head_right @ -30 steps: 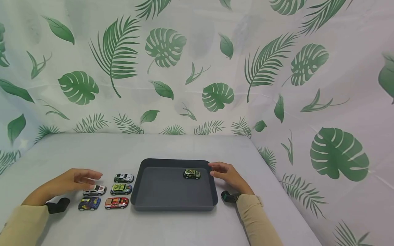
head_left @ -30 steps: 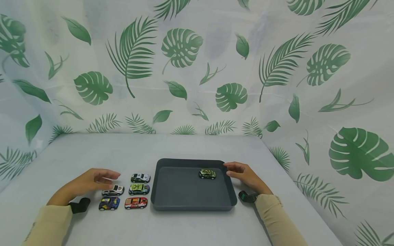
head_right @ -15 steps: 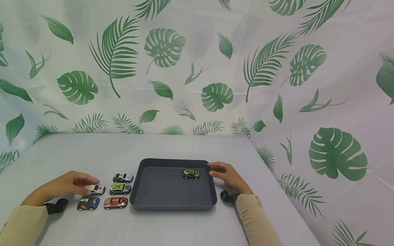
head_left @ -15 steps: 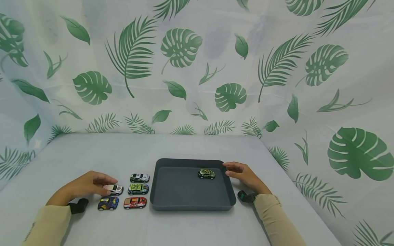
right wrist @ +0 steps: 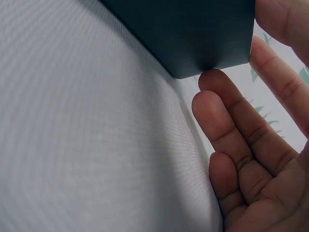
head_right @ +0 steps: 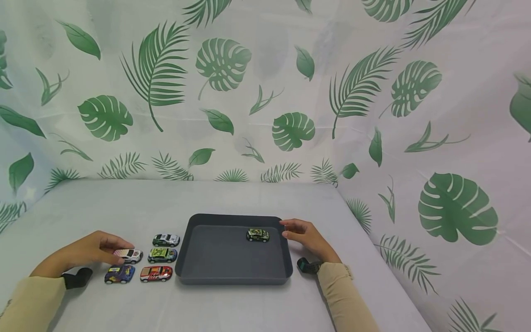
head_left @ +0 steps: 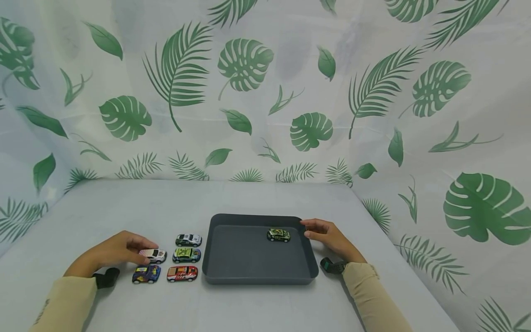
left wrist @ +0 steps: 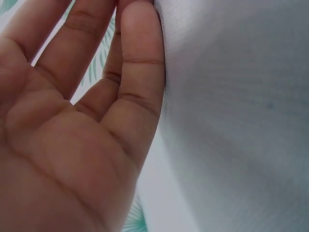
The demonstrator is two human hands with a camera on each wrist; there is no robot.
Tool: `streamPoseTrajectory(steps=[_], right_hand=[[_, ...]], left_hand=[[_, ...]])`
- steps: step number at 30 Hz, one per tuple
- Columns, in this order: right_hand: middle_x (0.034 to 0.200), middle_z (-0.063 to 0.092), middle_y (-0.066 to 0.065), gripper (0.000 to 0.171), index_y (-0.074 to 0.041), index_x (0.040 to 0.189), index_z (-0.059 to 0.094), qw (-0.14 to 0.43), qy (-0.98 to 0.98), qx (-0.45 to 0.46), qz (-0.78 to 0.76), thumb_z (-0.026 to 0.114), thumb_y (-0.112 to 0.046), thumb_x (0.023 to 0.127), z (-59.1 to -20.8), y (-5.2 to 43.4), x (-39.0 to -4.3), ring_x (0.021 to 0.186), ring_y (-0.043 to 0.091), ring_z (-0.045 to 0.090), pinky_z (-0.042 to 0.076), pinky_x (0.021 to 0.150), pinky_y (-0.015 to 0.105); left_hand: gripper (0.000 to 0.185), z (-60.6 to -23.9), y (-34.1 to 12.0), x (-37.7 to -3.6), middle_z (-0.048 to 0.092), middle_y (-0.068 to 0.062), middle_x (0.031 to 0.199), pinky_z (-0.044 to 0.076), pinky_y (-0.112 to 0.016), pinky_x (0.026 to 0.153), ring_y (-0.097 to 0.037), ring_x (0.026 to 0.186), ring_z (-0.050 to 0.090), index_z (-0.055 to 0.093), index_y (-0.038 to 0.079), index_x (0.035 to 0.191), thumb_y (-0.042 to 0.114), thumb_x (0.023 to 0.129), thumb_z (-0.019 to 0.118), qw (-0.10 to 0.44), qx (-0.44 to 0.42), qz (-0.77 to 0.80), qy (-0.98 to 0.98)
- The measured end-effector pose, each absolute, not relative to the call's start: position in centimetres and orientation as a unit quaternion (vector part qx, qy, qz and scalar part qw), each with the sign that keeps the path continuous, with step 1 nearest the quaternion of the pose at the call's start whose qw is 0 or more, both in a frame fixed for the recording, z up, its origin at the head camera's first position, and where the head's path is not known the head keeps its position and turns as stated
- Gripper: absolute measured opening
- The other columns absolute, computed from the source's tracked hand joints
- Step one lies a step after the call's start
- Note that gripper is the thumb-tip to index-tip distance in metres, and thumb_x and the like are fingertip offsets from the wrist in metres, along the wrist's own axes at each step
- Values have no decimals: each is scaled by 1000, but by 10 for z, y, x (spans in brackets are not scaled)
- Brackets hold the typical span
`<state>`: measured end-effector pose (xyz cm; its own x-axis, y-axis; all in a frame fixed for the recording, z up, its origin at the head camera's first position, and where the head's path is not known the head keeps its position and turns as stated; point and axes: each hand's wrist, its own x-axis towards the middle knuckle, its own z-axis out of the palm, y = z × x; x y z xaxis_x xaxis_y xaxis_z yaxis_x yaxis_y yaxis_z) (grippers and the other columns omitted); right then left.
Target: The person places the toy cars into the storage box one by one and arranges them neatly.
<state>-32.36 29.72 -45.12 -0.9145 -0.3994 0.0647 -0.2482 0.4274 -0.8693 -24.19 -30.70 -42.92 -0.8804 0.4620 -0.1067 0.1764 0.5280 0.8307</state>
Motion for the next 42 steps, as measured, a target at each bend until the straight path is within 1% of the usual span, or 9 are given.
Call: streamPoseTrajectory(steps=[4, 9, 14, 18, 23, 28, 34, 38, 42], right_hand=[[146, 63, 25, 50, 5, 147, 61, 80, 839, -191, -504, 73, -18, 105, -451, 298, -323, 125, 25, 64, 49, 107, 36], [146, 63, 25, 50, 5, 148, 61, 82, 838, -190, -506, 74, -18, 105, -450, 298, -322, 125, 26, 64, 48, 107, 37], [146, 64, 25, 50, 5, 148, 61, 80, 839, -192, -503, 73, -18, 105, -451, 298, -323, 125, 27, 64, 48, 108, 39], [146, 64, 25, 50, 4, 148, 61, 80, 840, -189, -502, 73, -18, 105, -451, 298, -323, 126, 28, 64, 48, 109, 42], [145, 64, 25, 50, 4, 148, 61, 80, 840, -189, -502, 73, -18, 105, -451, 298, -323, 127, 28, 64, 48, 110, 42], [144, 65, 24, 49, 4, 147, 63, 79, 841, -186, -501, 74, -18, 105, -452, 297, -323, 125, 26, 65, 49, 105, 33], [144, 65, 24, 49, 4, 147, 63, 76, 840, -187, -503, 74, -17, 105, -452, 297, -323, 125, 25, 65, 49, 103, 27], [144, 65, 25, 49, 5, 147, 62, 74, 840, -193, -502, 73, -18, 105, -451, 298, -323, 125, 27, 65, 50, 104, 30], [145, 64, 25, 49, 5, 147, 62, 76, 840, -192, -502, 73, -18, 105, -451, 297, -323, 127, 29, 65, 49, 108, 38]], left_hand=[[40, -429, -306, -242, 75, -14, 114, 52, -25, 78, -12, 89, 58, 70, -16, 126, 2, 93, 81, 154, 185, 442, 864], [40, -428, -306, -242, 75, -18, 121, 54, -26, 83, -16, 100, 61, 71, -14, 128, 5, 94, 81, 138, 186, 434, 871], [41, -426, -304, -241, 75, -22, 124, 55, -25, 85, -14, 103, 67, 70, -13, 130, 8, 96, 81, 119, 186, 436, 873], [43, -425, -301, -240, 75, -21, 126, 57, -28, 86, -17, 106, 70, 71, -11, 131, 12, 96, 83, 100, 169, 436, 878], [41, -423, -297, -239, 77, -15, 120, 58, -31, 85, -17, 103, 70, 73, -8, 129, 14, 96, 83, 70, 165, 434, 883], [39, -421, -292, -239, 77, -11, 118, 58, -28, 84, -12, 100, 67, 75, -5, 128, 16, 96, 83, 52, 166, 431, 885], [40, -417, -283, -238, 76, -11, 120, 57, -29, 81, -17, 96, 66, 76, -3, 128, 19, 96, 84, 39, 163, 433, 885], [39, -415, -278, -237, 76, -12, 120, 57, -29, 81, -16, 94, 67, 75, -3, 128, 19, 96, 84, 33, 169, 441, 881], [38, -414, -275, -236, 76, -12, 121, 57, -29, 82, -14, 95, 68, 76, -2, 128, 18, 96, 83, 30, 175, 444, 878]])
